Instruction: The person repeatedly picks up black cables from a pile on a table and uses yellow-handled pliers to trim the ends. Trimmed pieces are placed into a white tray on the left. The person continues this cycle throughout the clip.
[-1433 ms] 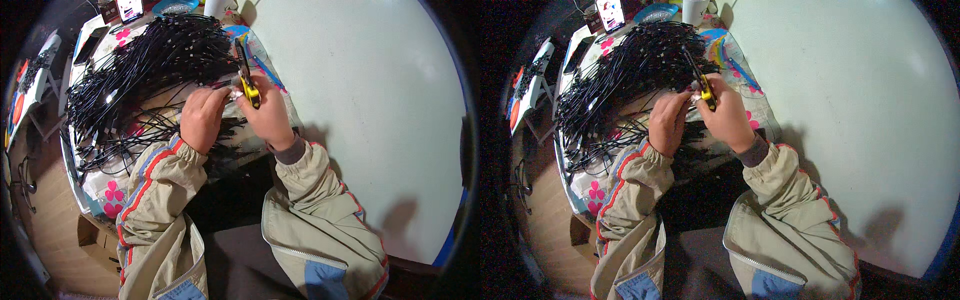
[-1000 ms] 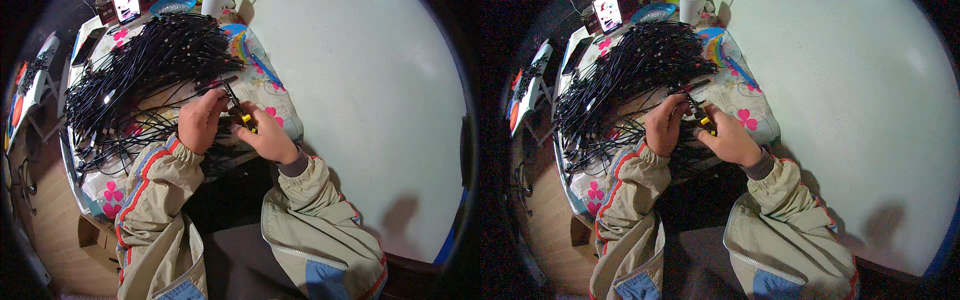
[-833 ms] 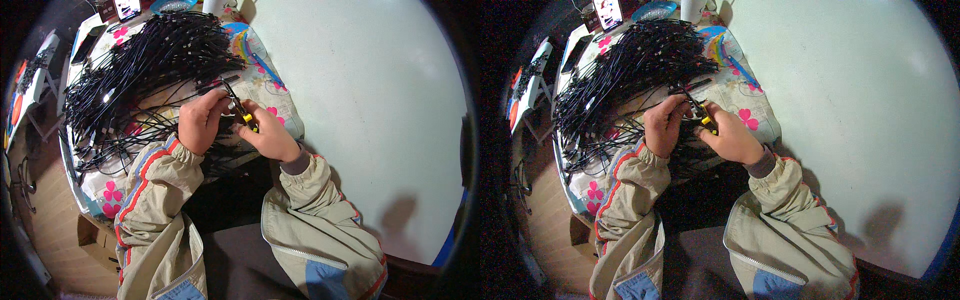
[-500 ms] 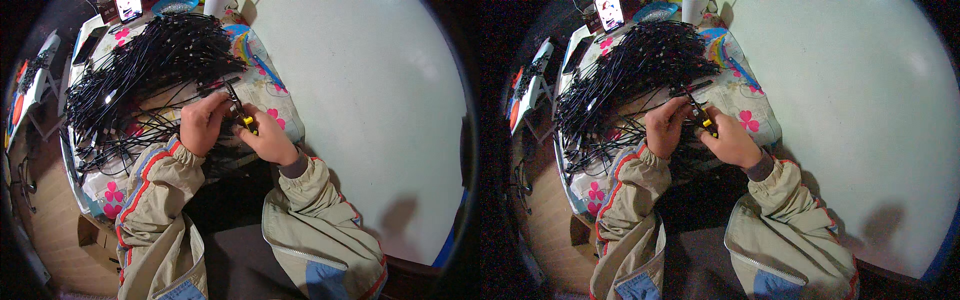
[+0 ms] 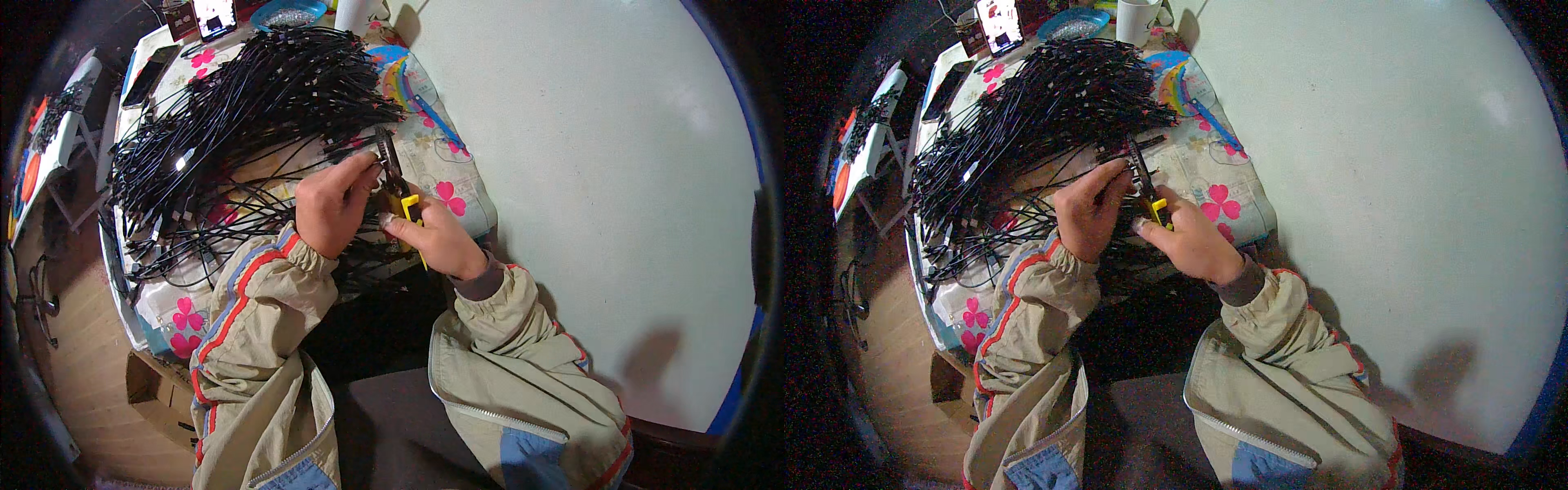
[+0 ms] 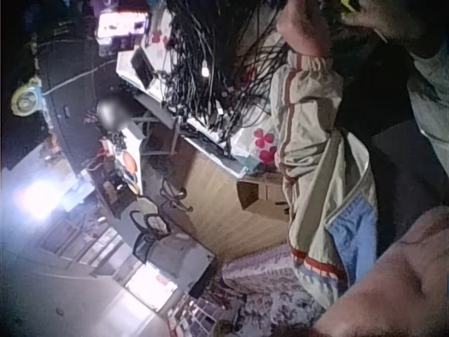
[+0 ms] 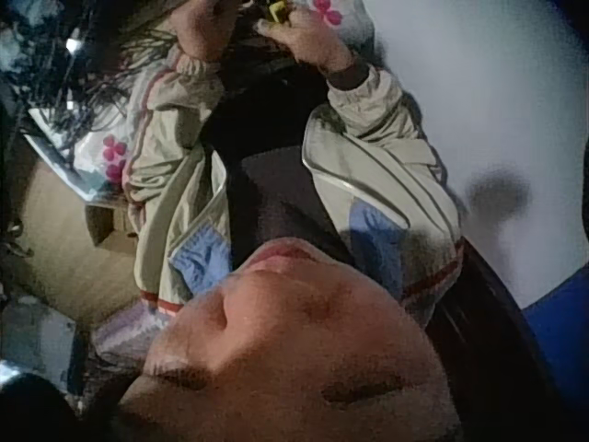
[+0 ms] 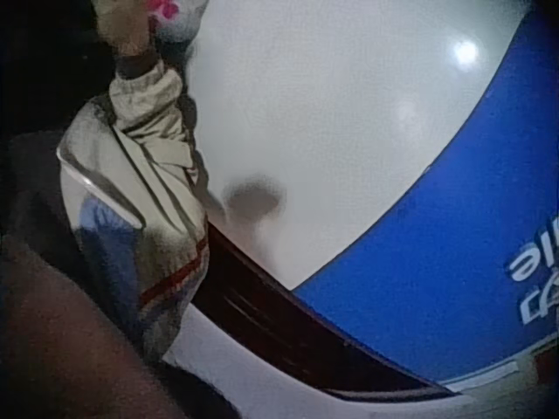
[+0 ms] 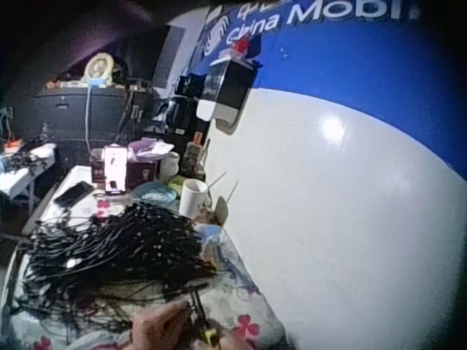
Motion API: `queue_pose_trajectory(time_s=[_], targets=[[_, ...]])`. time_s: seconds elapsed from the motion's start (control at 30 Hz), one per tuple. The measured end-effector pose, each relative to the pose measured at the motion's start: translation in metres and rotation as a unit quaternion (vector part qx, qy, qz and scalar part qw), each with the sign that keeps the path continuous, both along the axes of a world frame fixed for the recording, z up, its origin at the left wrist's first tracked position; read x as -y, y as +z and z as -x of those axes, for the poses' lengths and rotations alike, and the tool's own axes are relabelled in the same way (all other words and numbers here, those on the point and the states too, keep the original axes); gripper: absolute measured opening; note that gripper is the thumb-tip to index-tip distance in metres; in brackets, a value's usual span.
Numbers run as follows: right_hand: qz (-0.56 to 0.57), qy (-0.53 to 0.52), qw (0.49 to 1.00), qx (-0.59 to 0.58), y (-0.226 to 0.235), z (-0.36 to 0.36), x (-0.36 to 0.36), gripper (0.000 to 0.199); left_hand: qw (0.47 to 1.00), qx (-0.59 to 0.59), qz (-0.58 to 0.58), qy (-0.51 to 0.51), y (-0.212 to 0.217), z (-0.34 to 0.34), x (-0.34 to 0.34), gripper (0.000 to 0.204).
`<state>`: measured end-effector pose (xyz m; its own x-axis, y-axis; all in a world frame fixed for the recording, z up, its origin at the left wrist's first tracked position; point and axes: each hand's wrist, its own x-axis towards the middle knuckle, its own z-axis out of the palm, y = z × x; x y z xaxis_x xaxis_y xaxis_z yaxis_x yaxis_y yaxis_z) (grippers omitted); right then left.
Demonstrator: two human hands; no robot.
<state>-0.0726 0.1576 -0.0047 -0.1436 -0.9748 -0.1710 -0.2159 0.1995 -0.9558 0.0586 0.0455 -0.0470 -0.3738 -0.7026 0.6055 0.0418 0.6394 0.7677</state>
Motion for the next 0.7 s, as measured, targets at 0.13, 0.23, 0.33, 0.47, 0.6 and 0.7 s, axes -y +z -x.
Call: queue_pose_trajectory(time_s=[0.13, 0.23, 0.33, 0.47, 0.6, 0.7], targets=[[0.022, -0.007, 0.995, -0.099, -0.003, -0.007, 0.0, 0.039, 0.999, -0.003, 0.048, 0.023, 0.0, 0.001, -0.001, 0.013], [0.027, -0.024, 0.994, -0.105, -0.009, -0.007, 0.0, 0.039, 0.996, 0.01, 0.089, 0.027, 0.0, 0.0, 0.0, 0.013], [0.038, -0.031, 0.99, -0.129, -0.014, -0.006, 0.001, 0.039, 0.994, 0.029, 0.099, 0.025, 0.0, -0.002, 0.0, 0.013], [0.041, -0.032, 0.986, -0.161, -0.016, -0.003, 0.001, 0.039, 0.994, 0.03, 0.1, 0.033, -0.001, -0.001, -0.001, 0.013], [0.039, -0.036, 0.984, -0.169, -0.018, -0.004, 0.002, 0.037, 0.996, 0.017, 0.087, 0.022, -0.003, 0.0, 0.0, 0.014], [0.034, -0.042, 0.99, -0.132, -0.018, 0.0, -0.001, 0.033, 0.996, 0.022, 0.088, 0.016, -0.003, 0.0, 0.0, 0.013]])
